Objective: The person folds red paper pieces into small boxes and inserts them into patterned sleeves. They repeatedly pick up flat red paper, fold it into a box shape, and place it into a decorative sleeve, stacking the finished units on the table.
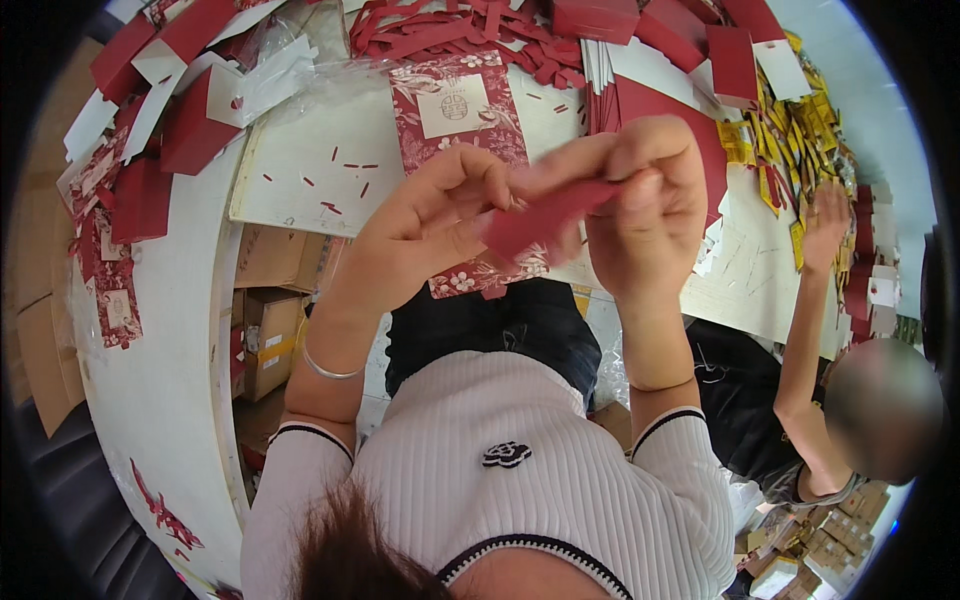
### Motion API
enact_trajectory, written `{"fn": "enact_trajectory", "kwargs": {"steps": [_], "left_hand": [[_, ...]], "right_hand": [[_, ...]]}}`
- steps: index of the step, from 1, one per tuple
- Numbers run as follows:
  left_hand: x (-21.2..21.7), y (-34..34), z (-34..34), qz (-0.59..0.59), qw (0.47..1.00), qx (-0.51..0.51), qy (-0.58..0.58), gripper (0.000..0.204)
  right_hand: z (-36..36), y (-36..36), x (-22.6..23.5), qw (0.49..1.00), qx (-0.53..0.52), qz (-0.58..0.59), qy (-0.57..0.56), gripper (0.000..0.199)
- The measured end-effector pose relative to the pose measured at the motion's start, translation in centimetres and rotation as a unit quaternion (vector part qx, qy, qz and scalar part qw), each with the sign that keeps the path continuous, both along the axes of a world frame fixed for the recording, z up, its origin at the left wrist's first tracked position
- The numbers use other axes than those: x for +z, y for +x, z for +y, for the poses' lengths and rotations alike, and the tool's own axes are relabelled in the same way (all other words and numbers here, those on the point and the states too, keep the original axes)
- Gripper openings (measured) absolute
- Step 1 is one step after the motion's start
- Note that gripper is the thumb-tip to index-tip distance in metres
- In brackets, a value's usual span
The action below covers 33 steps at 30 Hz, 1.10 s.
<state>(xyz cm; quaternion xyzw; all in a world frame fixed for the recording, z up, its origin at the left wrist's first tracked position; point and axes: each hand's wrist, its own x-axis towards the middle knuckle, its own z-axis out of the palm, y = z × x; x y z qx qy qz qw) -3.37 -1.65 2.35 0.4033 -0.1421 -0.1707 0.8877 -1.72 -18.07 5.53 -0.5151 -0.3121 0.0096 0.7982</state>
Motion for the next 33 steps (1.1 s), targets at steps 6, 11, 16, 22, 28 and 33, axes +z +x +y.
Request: {"fn": "enact_trajectory", "kwargs": {"steps": [6, 11, 16, 22, 28, 33], "left_hand": [[0.0, 0.4, 3.1, 0.003, 0.979, -0.058, 0.195, 0.013], [0.4, 0.3, 2.3, 0.042, 0.973, 0.027, 0.224, 0.010], [0.3, 0.7, 2.1, 0.071, 0.982, 0.080, 0.158, 0.011], [-0.1, 1.2, 2.0, -0.070, 0.917, 0.229, 0.318, 0.011], [1.1, 0.2, 0.7, -0.234, 0.838, 0.271, 0.411, 0.018], [1.1, -0.5, 0.9, -0.217, 0.865, 0.231, 0.390, 0.017]], "right_hand": [[-1.1, 0.9, -2.0, 0.991, 0.099, 0.068, 0.063, 0.025], [-1.0, 1.1, -3.0, 0.984, -0.114, 0.096, 0.097, 0.024], [-1.1, 0.7, -3.4, 0.942, -0.133, 0.191, 0.242, 0.022], [-0.8, 0.2, -2.6, 0.994, -0.084, 0.074, 0.008, 0.017], [-0.1, -0.2, -0.8, 0.963, 0.069, 0.162, -0.203, 0.027], [0.2, -0.4, -2.0, 0.969, -0.035, 0.127, -0.208, 0.016]]}}
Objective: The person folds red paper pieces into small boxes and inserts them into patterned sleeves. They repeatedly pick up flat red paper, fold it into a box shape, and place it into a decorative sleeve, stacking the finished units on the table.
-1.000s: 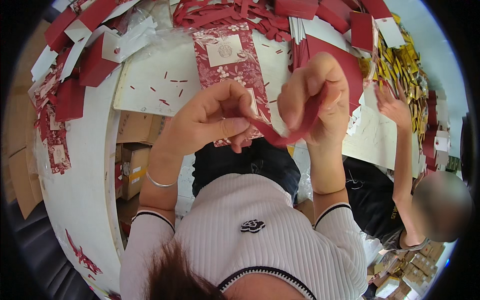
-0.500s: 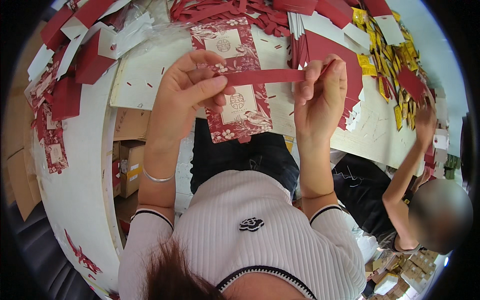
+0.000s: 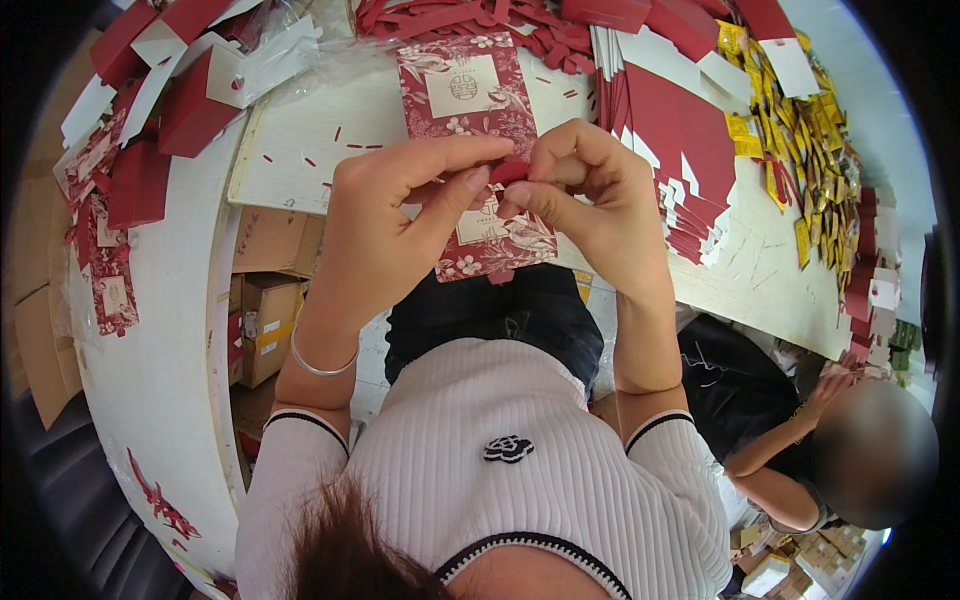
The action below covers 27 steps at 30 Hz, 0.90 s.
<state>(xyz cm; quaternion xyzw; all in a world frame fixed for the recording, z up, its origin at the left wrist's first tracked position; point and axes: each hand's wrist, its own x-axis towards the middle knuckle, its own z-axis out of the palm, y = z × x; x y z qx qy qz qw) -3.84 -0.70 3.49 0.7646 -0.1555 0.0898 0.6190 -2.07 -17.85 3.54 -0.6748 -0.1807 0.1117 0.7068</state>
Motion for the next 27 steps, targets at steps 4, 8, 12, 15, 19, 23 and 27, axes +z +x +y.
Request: {"fn": "enact_trajectory", "kwargs": {"steps": [4, 8, 12, 15, 19, 23, 27], "left_hand": [[-0.2, -0.1, 0.2, -0.036, 0.999, -0.008, 0.021, 0.016], [-0.1, 0.0, 0.0, -0.081, 0.996, -0.015, 0.037, 0.014], [-0.1, 0.2, 0.7, 0.058, 0.992, -0.025, -0.107, 0.015], [-0.6, 1.2, 1.5, 0.112, 0.981, -0.048, -0.153, 0.016], [-0.3, 2.0, 1.6, 0.154, 0.976, -0.004, -0.152, 0.014], [-0.2, 2.0, 1.0, 0.150, 0.978, -0.002, -0.148, 0.014], [0.7, 2.4, 0.9, 0.194, 0.967, -0.022, -0.166, 0.016]], "right_hand": [[0.5, -0.7, 0.9, 0.994, -0.047, -0.042, -0.088, 0.016], [0.4, -0.8, 0.4, 0.985, -0.057, -0.106, -0.125, 0.017], [0.0, -0.3, 0.5, 0.991, -0.014, -0.106, -0.075, 0.018], [-0.3, 0.7, 0.1, 0.994, 0.012, -0.051, 0.095, 0.017], [-2.0, 2.9, -1.9, 0.910, -0.026, -0.012, 0.414, 0.013], [-0.6, 2.0, -1.9, 0.875, -0.111, -0.045, 0.469, 0.009], [-1.7, 1.9, -1.5, 0.925, -0.077, -0.177, 0.328, 0.008]]}}
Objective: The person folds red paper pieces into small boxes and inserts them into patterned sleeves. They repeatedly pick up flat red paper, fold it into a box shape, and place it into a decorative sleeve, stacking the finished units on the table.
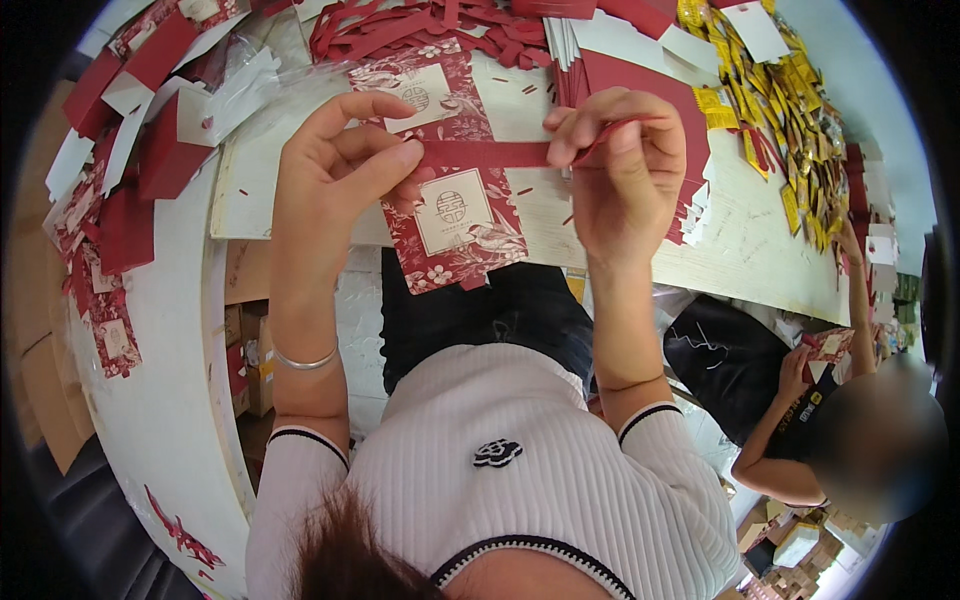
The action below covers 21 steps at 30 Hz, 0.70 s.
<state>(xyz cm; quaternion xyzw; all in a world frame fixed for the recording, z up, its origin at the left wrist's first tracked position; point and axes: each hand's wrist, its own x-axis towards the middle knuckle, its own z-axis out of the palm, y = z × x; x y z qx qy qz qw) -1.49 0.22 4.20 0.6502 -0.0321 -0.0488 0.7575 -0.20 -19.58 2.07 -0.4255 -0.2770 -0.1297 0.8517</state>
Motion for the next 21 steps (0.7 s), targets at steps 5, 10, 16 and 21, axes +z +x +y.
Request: {"fn": "enact_trajectory", "kwargs": {"steps": [5, 10, 16, 21], "left_hand": [[0.2, -0.2, -0.2, -0.046, 0.997, -0.043, 0.035, 0.017], [0.0, -1.0, -1.1, -0.110, 0.990, -0.061, 0.071, 0.017], [-0.5, -1.4, -0.9, -0.179, 0.975, -0.078, 0.106, 0.019], [0.0, -2.3, -1.4, -0.159, 0.975, -0.032, 0.153, 0.023]], "right_hand": [[0.1, -0.9, 1.3, 0.952, 0.019, 0.109, -0.287, 0.006], [0.9, -1.0, 1.2, 0.928, 0.002, 0.125, -0.351, 0.006], [1.5, -1.5, 1.4, 0.934, -0.015, 0.110, -0.338, 0.017], [2.1, -1.7, 1.1, 0.921, -0.065, 0.060, -0.380, 0.013]]}}
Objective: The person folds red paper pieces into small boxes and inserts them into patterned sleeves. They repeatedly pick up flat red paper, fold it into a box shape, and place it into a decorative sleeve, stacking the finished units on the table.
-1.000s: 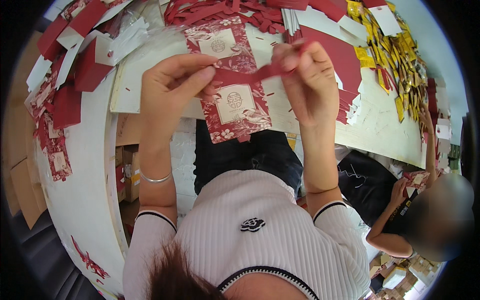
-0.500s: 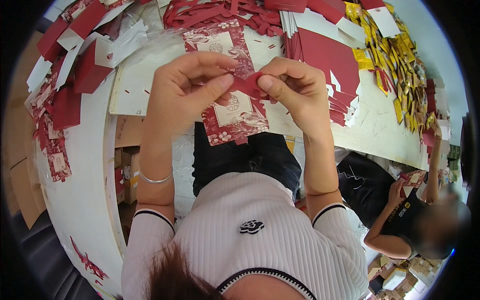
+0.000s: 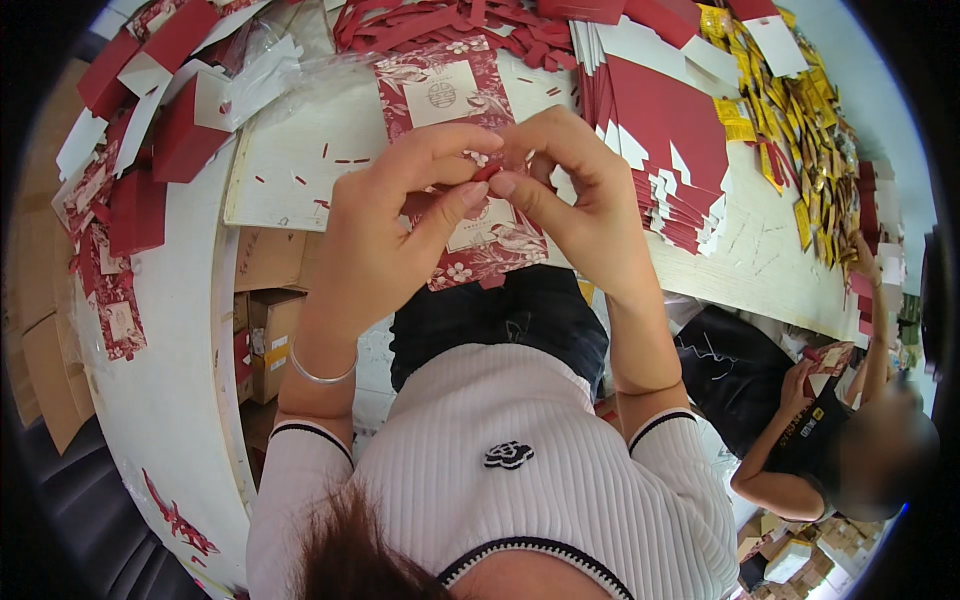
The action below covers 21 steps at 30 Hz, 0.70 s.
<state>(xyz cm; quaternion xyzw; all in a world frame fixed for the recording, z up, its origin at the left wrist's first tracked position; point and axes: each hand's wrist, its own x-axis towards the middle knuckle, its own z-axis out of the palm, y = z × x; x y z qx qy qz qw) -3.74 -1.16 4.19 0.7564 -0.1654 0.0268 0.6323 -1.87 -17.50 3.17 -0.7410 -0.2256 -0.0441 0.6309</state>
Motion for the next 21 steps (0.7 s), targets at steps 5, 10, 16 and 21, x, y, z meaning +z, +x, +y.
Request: {"fn": "enact_trajectory", "kwargs": {"steps": [5, 10, 16, 21], "left_hand": [[-1.2, -1.0, 0.2, 0.000, 0.996, 0.086, -0.019, 0.014], [-3.9, -0.6, 5.7, 0.224, 0.968, 0.095, 0.062, 0.025], [-8.5, -1.4, 2.6, 0.320, 0.912, -0.002, -0.256, 0.032], [-8.7, -0.1, 0.6, 0.293, 0.891, 0.022, -0.346, 0.027]], "right_hand": [[0.1, -0.1, -1.0, 0.985, -0.032, -0.148, -0.084, 0.008], [-0.9, 3.1, -1.6, 0.983, -0.085, -0.139, -0.080, 0.010], [0.4, 5.7, -3.8, 0.936, -0.004, -0.273, -0.222, 0.008], [0.8, 5.4, -4.2, 0.928, 0.008, -0.277, -0.249, 0.011]]}}
